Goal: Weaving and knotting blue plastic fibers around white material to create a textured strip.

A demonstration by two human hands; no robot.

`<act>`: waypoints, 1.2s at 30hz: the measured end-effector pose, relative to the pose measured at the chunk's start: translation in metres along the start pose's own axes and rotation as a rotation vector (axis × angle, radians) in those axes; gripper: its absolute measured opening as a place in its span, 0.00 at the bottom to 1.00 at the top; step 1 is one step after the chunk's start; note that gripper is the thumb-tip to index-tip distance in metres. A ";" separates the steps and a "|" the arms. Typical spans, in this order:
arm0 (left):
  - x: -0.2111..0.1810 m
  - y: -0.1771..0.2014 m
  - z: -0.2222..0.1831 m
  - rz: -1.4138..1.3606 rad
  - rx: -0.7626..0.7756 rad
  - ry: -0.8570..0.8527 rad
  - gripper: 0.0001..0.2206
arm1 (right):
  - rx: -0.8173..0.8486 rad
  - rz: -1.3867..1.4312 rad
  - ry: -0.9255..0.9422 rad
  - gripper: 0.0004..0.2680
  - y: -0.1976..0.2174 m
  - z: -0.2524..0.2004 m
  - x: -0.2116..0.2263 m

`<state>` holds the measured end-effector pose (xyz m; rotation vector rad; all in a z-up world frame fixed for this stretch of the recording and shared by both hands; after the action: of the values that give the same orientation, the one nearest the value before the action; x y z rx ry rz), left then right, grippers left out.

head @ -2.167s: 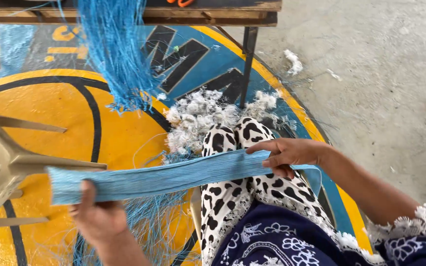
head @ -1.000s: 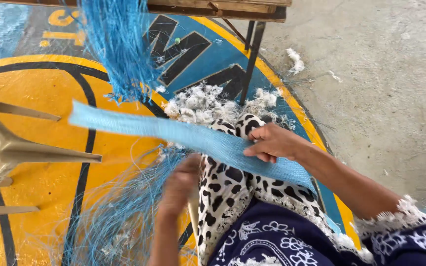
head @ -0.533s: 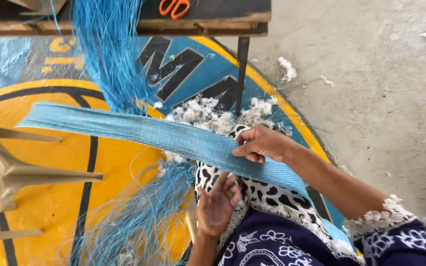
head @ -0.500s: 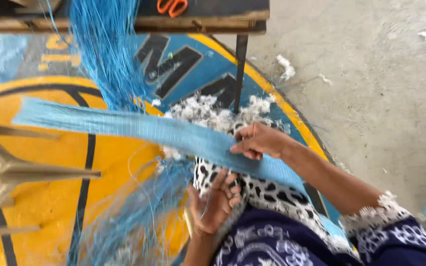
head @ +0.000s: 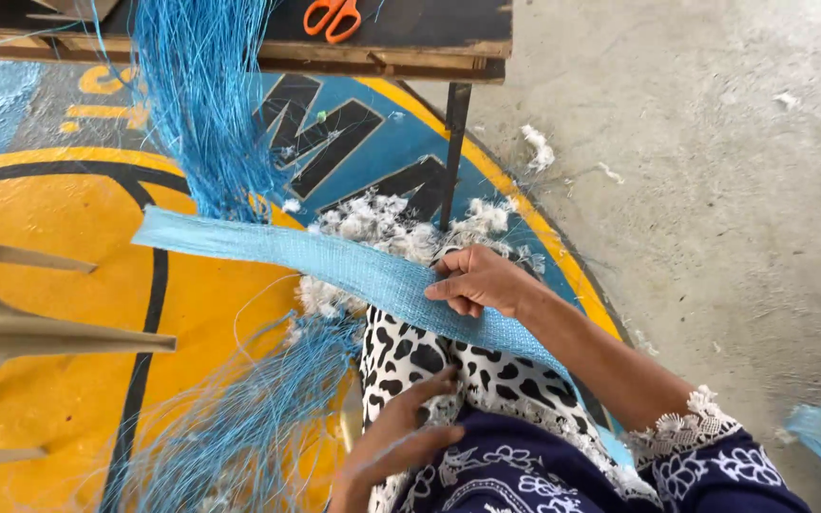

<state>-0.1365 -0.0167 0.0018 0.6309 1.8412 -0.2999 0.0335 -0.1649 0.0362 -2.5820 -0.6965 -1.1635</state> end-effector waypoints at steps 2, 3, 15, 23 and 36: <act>0.002 0.043 -0.023 0.351 -0.154 0.038 0.44 | -0.033 -0.017 0.009 0.10 0.009 0.001 0.000; 0.000 0.069 -0.040 0.707 -0.309 0.083 0.52 | -0.058 -0.026 0.016 0.10 0.012 0.002 -0.002; 0.094 0.224 -0.266 0.749 -0.463 -0.256 0.37 | -0.171 -0.077 -0.022 0.16 0.005 0.020 0.001; -0.032 0.045 -0.032 0.056 -0.280 -0.085 0.14 | -0.186 -0.142 0.004 0.15 -0.006 0.040 0.007; 0.048 0.043 0.128 -0.984 -0.965 -0.590 0.15 | -0.202 -0.054 0.137 0.17 -0.004 0.014 0.013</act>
<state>-0.0232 -0.0313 -0.0844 -0.9670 1.3431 -0.1583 0.0482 -0.1516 0.0364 -2.6248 -0.6523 -1.4826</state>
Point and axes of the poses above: each hand's wrist, its own z-axis towards the middle knuckle, its own y-axis out of the back of the hand, x = y × z, the point moved 7 cm from there along z, towards the middle knuckle, and after that the axes turned 12 degrees about -y, right-handed, at the moved point
